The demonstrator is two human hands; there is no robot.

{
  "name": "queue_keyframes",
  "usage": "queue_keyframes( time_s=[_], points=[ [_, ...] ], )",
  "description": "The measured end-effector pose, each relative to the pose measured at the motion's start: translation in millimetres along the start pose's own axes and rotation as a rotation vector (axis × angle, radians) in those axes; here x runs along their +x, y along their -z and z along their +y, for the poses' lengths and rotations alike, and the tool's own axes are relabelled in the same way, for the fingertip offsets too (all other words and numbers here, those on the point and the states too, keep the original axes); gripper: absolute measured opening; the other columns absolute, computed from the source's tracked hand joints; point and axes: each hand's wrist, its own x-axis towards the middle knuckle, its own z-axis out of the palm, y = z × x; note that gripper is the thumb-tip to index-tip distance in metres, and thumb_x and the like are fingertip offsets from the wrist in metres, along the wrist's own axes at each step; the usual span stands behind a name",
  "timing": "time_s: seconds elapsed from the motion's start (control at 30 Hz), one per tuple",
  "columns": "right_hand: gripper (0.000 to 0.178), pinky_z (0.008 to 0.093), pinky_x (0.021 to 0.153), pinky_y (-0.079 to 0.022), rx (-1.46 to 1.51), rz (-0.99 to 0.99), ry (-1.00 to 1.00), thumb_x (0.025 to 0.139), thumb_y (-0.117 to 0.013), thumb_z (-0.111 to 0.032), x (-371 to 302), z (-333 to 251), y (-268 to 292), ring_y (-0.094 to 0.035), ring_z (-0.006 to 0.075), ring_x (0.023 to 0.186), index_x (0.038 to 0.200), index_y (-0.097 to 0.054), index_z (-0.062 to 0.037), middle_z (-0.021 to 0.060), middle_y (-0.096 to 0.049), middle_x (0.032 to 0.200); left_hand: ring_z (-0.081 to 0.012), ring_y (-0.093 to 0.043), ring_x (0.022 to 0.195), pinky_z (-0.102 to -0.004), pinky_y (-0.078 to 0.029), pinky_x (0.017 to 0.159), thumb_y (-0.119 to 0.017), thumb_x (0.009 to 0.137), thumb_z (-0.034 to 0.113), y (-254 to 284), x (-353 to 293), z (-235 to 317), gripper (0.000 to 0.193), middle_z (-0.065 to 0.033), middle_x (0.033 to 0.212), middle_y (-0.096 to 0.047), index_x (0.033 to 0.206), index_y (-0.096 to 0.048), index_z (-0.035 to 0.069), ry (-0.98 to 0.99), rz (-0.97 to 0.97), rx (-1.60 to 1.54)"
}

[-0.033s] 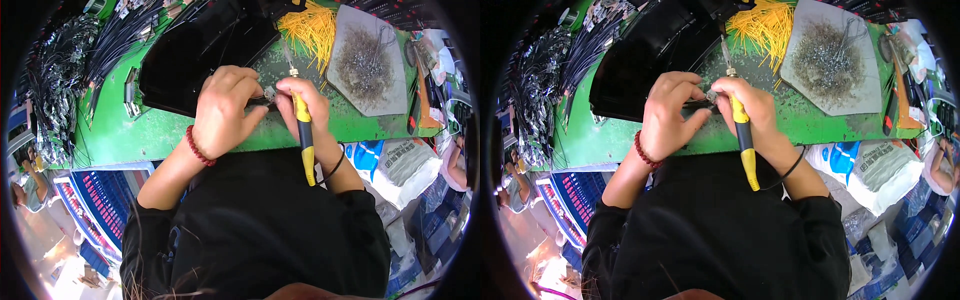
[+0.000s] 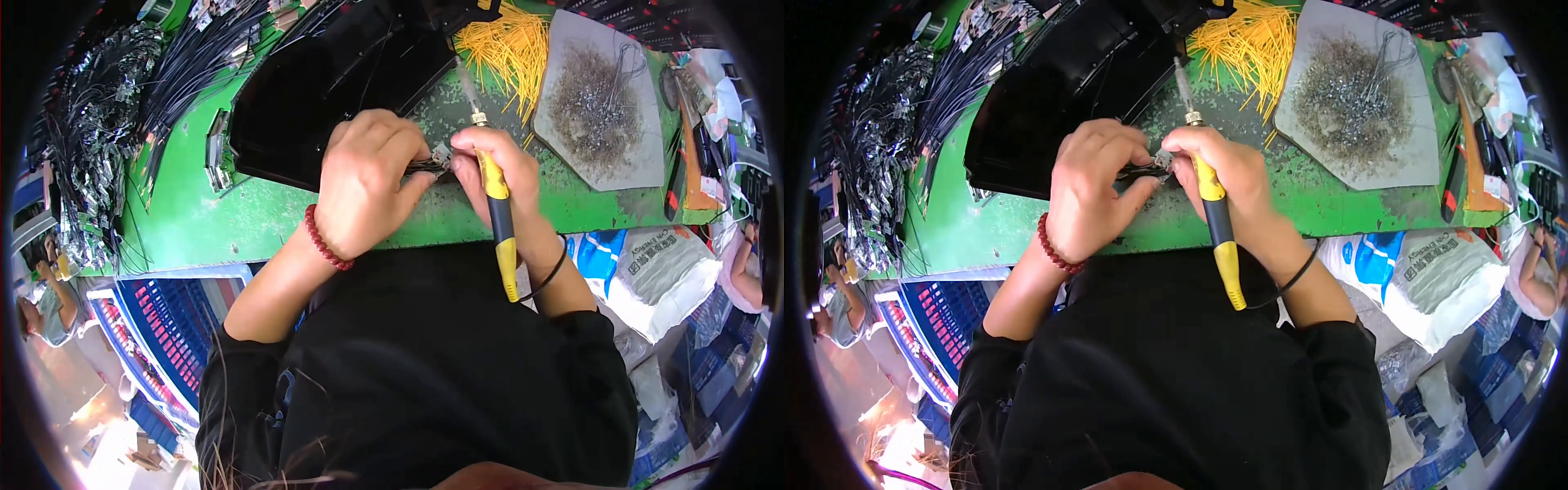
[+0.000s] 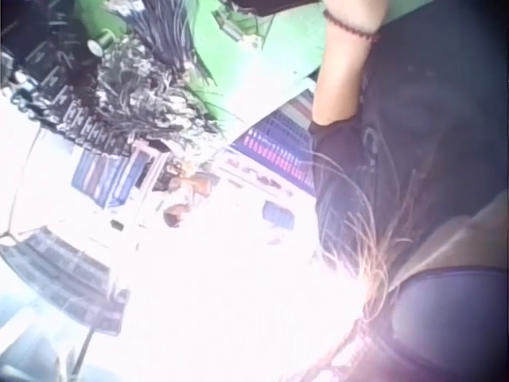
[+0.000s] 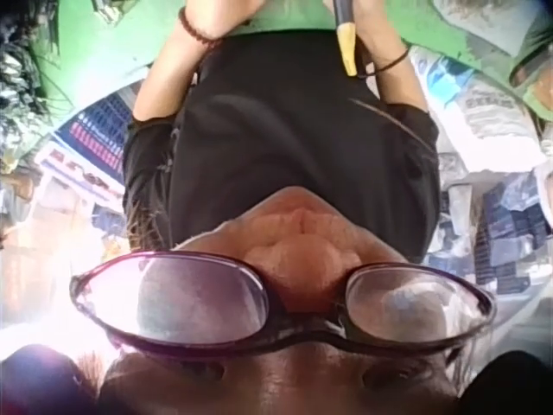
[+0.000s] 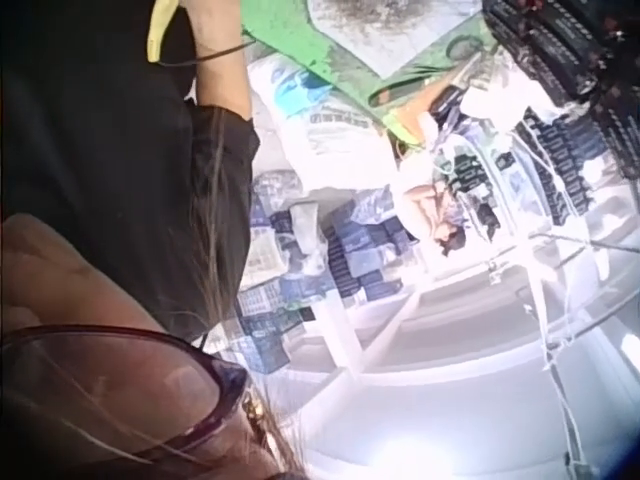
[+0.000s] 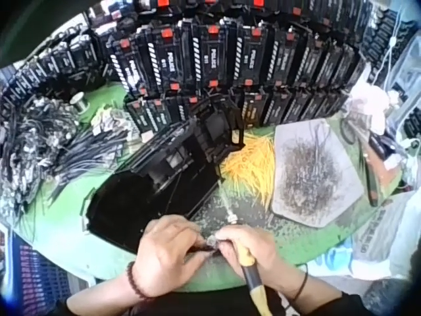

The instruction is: Soldering wires onto small circuit boards and assembling electronic components into toy car bodies at an assembly line workbench.

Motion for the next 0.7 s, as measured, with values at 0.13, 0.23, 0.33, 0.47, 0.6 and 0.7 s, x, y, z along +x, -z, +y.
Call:
queue_keyframes(
  time_s=[0.13, 0.23, 0.33, 0.47, 0.6, 0.7],
  points=[
    [0.029, 0.0303, 0.059, -0.05, 0.013, -0.112, -0.049, 0.079, -0.065, 0.01, 11, -2, 9, -0.066, 0.0221, 0.068, 0.104, -0.061, -0.0049, 0.0105, -0.065, 0.084, -0.0243, -0.061, 0.083, -0.0378, -0.045, 0.074, -0.075, 0.066, 0.008, -4, -5, -3, 0.02, -0.0041, 0.087, -0.062, 0.081, -0.062, 0.008, 0.041, -0.045, -0.005],
    [0.031, 0.0304, 0.059, -0.05, 0.017, -0.1, -0.157, 0.078, -0.069, 0.006, 2, -5, 8, -0.065, 0.0224, 0.066, 0.105, -0.061, -0.0057, 0.0102, -0.064, 0.084, -0.0269, -0.062, 0.08, -0.0366, -0.048, 0.07, -0.074, 0.069, 0.004, -7, -4, -2, 0.017, -0.0064, 0.088, -0.064, 0.081, -0.063, 0.005, 0.102, -0.009, -0.054],
    [0.035, 0.0308, 0.058, -0.05, 0.014, -0.109, -0.148, 0.075, -0.073, 0.004, -5, -3, 6, -0.063, 0.0224, 0.064, 0.107, -0.061, -0.0062, 0.0105, -0.065, 0.086, -0.0273, -0.061, 0.077, -0.036, -0.048, 0.066, -0.072, 0.072, 0.003, -6, -4, 2, 0.013, -0.0072, 0.085, -0.062, 0.081, -0.063, 0.004, 0.085, -0.001, 0.0],
    [0.044, 0.0327, 0.058, -0.048, -0.016, -0.174, 0.11, 0.07, -0.075, 0.004, 7, 7, 20, -0.059, 0.0224, 0.063, 0.11, -0.062, -0.0084, 0.0103, -0.069, 0.097, -0.0282, -0.06, 0.075, -0.0367, -0.048, 0.066, -0.071, 0.073, 0.003, -9, -4, 2, 0.012, -0.0079, 0.083, -0.06, 0.081, -0.062, 0.004, 0.066, 0.014, -0.008],
    [0.044, 0.0355, 0.053, -0.043, -0.089, -0.318, 0.214, 0.07, -0.073, 0.002, 6, 15, 24, -0.054, 0.0227, 0.06, 0.11, -0.061, -0.0115, 0.006, -0.056, 0.073, -0.0255, -0.061, 0.078, -0.0367, -0.048, 0.069, -0.069, 0.072, 0.005, -11, -5, 4, 0.011, -0.005, 0.082, -0.058, 0.08, -0.062, 0.007, 0.133, -0.029, -0.014],
    [0.045, 0.0364, 0.053, -0.042, -0.117, -0.258, 0.121, 0.068, -0.074, 0.001, 2, 3, 15, -0.054, 0.0237, 0.062, 0.109, -0.061, -0.0123, 0.0052, -0.051, 0.07, -0.0267, -0.061, 0.071, -0.0364, -0.048, 0.062, -0.069, 0.073, 0.005, -15, -6, 6, 0.01, -0.0066, 0.08, -0.058, 0.078, -0.061, 0.006, 0.176, -0.026, 0.012]
  ],
)
